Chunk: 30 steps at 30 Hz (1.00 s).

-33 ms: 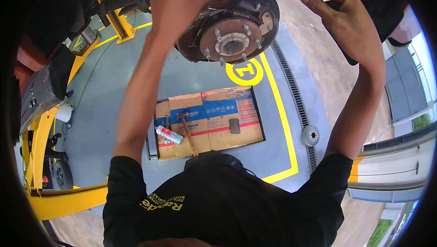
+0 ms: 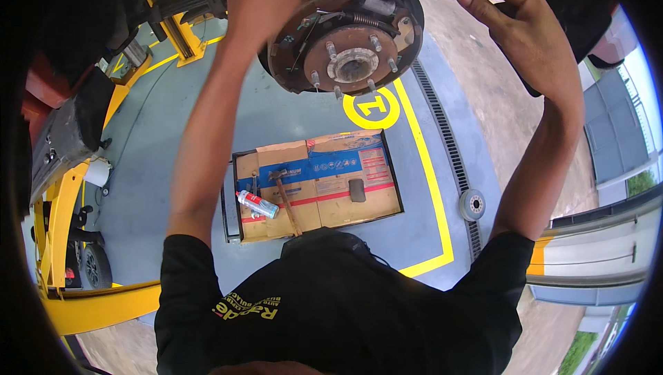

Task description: The person adjusts brake components on a vehicle's rear drum assembly, then retrieves a screwdriver from a toolbox and uses it to manipulate parts inside the drum. The person also wipes the assembly with a cloth and applies lubricant from a spray can.

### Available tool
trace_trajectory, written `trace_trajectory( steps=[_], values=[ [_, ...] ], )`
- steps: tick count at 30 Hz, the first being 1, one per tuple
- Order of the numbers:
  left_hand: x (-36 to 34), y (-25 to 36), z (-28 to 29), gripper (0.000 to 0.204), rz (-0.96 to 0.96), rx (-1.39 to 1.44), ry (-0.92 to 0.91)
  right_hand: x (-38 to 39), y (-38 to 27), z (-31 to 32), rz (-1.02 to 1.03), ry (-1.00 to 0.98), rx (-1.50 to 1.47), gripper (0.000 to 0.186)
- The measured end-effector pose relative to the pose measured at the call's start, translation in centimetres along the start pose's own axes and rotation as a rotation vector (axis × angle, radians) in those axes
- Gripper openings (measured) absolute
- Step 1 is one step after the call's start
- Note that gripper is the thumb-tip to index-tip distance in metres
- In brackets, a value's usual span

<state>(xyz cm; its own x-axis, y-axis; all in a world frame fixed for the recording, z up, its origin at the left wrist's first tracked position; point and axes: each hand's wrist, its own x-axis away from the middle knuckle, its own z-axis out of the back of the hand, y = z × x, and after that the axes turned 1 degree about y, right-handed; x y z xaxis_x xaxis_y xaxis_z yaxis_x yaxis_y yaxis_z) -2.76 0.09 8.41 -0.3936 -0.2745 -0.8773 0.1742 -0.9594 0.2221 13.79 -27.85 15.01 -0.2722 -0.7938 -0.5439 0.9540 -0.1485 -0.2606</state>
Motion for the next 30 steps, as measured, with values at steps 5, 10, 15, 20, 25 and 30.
trace_trajectory(
  steps=[5,10,15,20,25,30],
  values=[
    [-5.7,-2.1,0.0,0.050,0.146,0.198,-0.143,1.8,-2.8,-1.5,-0.025,-0.014,-0.123,0.029],
    [-6.0,-4.5,-0.7,0.058,0.050,0.127,-0.076,-3.2,-2.7,-6.4,0.002,0.032,0.086,0.027],
    [-4.6,-5.6,0.0,0.052,0.034,0.177,-0.043,-4.6,-3.6,-6.1,0.089,0.031,0.191,0.025],
    [-4.0,-5.9,2.3,0.050,0.120,0.102,-0.053,-5.1,-3.0,-7.2,0.238,0.082,0.306,0.023],
    [-3.8,-6.7,1.3,0.046,-0.095,0.085,-0.062,-6.8,-4.5,-8.0,0.181,0.001,0.272,0.024],
    [-5.7,-3.2,1.3,0.033,-0.181,0.303,-0.378,-5.8,2.4,-5.7,0.062,-0.011,0.139,0.029]
  ],
)
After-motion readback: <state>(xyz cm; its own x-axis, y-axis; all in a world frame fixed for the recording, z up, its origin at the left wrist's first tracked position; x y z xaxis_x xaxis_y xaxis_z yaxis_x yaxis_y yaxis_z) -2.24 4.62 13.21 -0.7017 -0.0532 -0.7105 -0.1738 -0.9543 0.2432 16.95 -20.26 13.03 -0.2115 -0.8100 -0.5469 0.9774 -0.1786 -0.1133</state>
